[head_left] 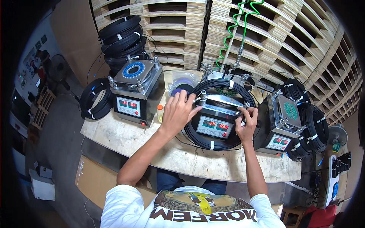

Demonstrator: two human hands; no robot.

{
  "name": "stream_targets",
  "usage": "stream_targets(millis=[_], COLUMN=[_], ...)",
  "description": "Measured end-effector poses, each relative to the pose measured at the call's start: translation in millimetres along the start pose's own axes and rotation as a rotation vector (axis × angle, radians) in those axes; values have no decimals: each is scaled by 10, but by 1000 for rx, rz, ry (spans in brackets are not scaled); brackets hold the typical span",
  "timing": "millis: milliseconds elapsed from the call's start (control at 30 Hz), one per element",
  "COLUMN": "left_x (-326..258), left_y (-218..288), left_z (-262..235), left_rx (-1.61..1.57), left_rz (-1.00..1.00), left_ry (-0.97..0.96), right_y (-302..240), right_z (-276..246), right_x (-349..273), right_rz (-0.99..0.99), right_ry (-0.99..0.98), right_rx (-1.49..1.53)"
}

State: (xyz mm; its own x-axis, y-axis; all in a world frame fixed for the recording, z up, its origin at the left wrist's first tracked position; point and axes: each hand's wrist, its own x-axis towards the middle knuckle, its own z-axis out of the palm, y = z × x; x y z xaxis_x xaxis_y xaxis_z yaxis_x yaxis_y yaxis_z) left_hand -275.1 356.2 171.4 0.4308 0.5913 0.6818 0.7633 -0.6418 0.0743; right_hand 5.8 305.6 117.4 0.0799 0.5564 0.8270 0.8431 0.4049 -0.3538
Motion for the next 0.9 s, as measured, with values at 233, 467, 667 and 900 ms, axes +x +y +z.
stream_targets(millis=[233,467,667,900], left_x=[-15,4,69,89], left_y=[-223,-182,-189,-303], left_z=[114,63,-75,29], left_rx=[141,78,-46,-23], left_rz=[79,25,28,134], left_ry=[-88,-109,-42,-49], right_y=[-11,-19,-21,-93], right_z=[-2,-5,-13,-41], right_x=[5,1,24,26], right_rz=[-12,69,-13,43], right_ry=[-15,-17,-6,-62], right_rx=[-18,1,-35,-54])
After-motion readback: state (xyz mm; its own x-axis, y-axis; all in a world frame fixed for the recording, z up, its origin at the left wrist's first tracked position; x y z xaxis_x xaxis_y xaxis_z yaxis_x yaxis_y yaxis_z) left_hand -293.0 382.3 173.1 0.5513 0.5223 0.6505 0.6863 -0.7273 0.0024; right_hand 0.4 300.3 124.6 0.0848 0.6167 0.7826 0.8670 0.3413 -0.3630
